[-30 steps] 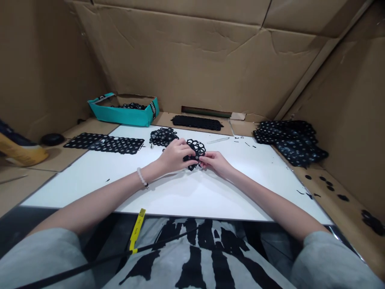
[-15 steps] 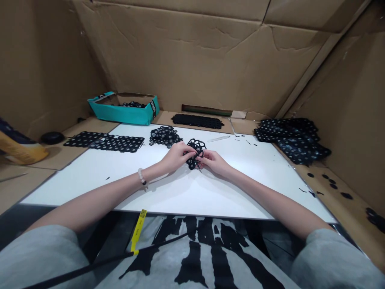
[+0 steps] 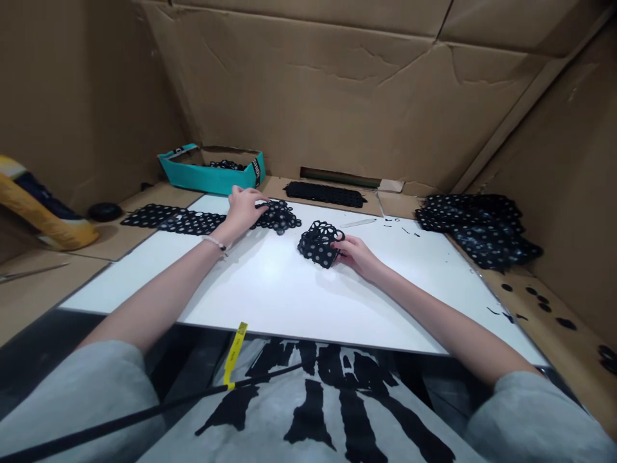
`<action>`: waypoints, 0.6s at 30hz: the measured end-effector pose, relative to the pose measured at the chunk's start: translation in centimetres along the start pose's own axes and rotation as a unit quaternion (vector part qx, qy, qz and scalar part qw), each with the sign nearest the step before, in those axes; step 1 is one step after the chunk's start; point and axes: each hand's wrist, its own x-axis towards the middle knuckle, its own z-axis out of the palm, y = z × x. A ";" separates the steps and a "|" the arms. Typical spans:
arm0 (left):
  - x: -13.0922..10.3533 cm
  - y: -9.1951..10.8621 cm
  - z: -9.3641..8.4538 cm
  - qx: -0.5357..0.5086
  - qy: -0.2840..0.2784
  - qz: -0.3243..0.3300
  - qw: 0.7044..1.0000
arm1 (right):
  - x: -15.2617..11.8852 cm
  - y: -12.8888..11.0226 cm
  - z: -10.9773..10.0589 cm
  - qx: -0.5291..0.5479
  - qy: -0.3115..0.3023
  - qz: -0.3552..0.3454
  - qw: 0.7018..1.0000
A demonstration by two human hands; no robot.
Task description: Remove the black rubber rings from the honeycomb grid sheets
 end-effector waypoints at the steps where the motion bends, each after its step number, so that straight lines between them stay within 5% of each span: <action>1: -0.3 0.6 0.3 0.016 0.000 0.011 1.000 | -0.1 0.0 0.1 0.004 -0.004 0.002 1.000; 7: -3.8 8.8 0.8 -0.031 -0.134 0.193 0.972 | -0.3 0.5 0.4 0.017 -0.024 -0.001 1.000; 10: -6.2 12.2 1.2 -0.015 -0.172 0.233 0.957 | -0.5 0.5 0.4 0.019 -0.020 -0.002 1.000; 18: -7.6 13.1 2.6 -0.135 -0.206 0.108 0.963 | -0.6 0.8 0.6 0.048 -0.028 -0.016 0.998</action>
